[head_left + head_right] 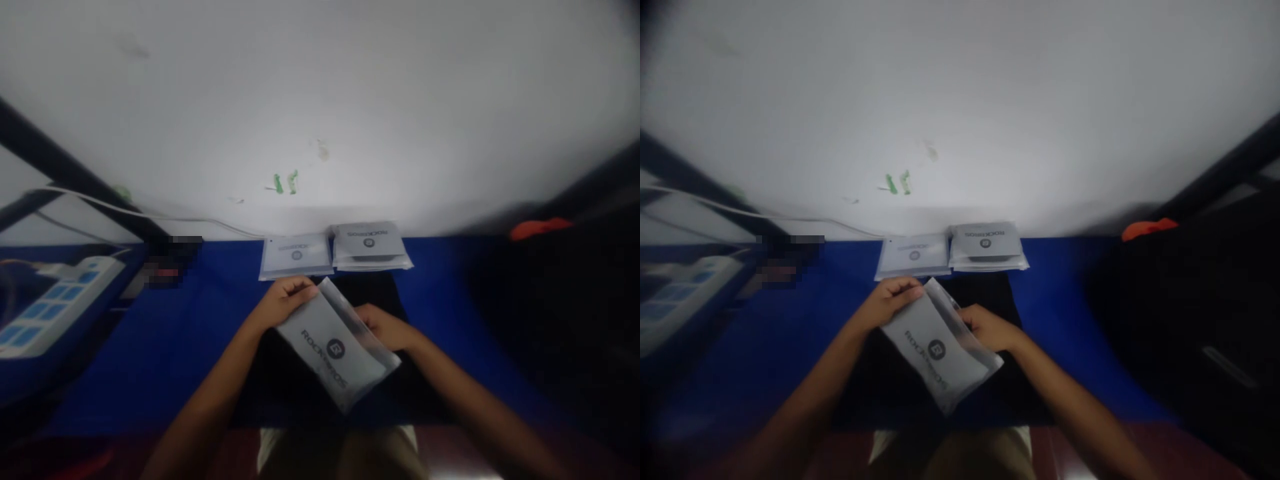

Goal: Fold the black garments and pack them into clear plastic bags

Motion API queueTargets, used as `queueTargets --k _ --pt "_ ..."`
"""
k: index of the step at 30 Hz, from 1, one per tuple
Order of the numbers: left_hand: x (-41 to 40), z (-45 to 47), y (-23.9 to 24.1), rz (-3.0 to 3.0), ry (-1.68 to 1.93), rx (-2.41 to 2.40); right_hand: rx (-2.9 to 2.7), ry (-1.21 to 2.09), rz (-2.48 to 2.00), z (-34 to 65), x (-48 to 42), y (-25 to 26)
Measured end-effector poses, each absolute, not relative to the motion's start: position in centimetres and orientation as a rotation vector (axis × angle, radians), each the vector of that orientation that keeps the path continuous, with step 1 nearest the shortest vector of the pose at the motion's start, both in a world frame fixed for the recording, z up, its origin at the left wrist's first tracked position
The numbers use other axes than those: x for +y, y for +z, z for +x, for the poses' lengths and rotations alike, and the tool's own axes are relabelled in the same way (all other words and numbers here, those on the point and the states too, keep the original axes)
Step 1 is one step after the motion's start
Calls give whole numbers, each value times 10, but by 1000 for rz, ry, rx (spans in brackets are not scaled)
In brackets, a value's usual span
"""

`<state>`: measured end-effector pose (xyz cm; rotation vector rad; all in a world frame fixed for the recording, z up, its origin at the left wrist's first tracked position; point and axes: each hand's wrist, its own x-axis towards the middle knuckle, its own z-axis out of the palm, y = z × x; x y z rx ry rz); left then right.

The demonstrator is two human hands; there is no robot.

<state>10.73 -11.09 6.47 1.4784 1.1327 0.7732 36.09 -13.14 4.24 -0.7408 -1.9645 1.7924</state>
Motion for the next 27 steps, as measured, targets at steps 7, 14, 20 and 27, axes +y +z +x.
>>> queueTargets --k 7,14,20,27 --pt "-103 97 54 1304 708 837 -1349 1593 -947 372 -124 38" --pt "-108 103 50 1380 336 779 -1129 1527 -1029 368 -120 33" --pt "-95 86 50 1011 966 977 -864 1546 -1051 372 -118 47" --pt "-91 94 46 785 1113 762 -781 1566 -975 365 -121 47"
